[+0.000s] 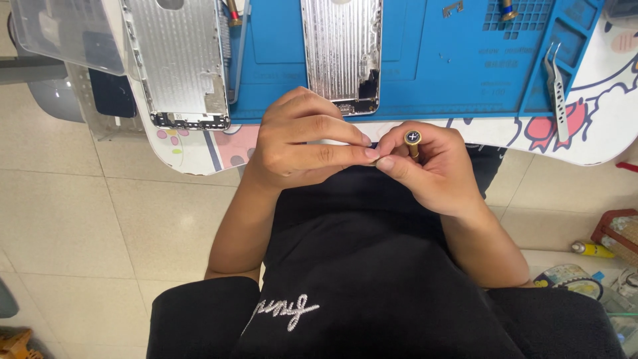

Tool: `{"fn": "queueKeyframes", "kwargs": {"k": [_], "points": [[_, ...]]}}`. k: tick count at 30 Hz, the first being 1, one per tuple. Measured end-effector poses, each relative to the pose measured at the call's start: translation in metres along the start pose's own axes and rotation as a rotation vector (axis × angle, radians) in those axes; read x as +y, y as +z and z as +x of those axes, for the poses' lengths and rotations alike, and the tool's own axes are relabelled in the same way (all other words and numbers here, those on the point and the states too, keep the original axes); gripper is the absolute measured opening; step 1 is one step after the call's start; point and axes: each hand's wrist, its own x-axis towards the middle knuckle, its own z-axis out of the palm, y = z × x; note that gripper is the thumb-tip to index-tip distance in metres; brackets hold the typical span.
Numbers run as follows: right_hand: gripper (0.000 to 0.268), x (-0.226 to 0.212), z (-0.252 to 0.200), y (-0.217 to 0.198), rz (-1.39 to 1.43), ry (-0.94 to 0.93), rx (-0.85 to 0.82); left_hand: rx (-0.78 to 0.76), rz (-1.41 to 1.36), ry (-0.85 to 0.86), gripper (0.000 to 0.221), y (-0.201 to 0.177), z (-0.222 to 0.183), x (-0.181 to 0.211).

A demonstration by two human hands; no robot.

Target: Replacing internal components and reassembling a mobile phone.

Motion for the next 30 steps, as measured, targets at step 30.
{"fn": "queueKeyframes", "kwargs": {"k": [30], "points": [[0.007,-0.026,0.016,0.001,-0.113,0.042,0.052,0.000,0.089,-0.126,0.013,0.001,0.008,0.009]]}}
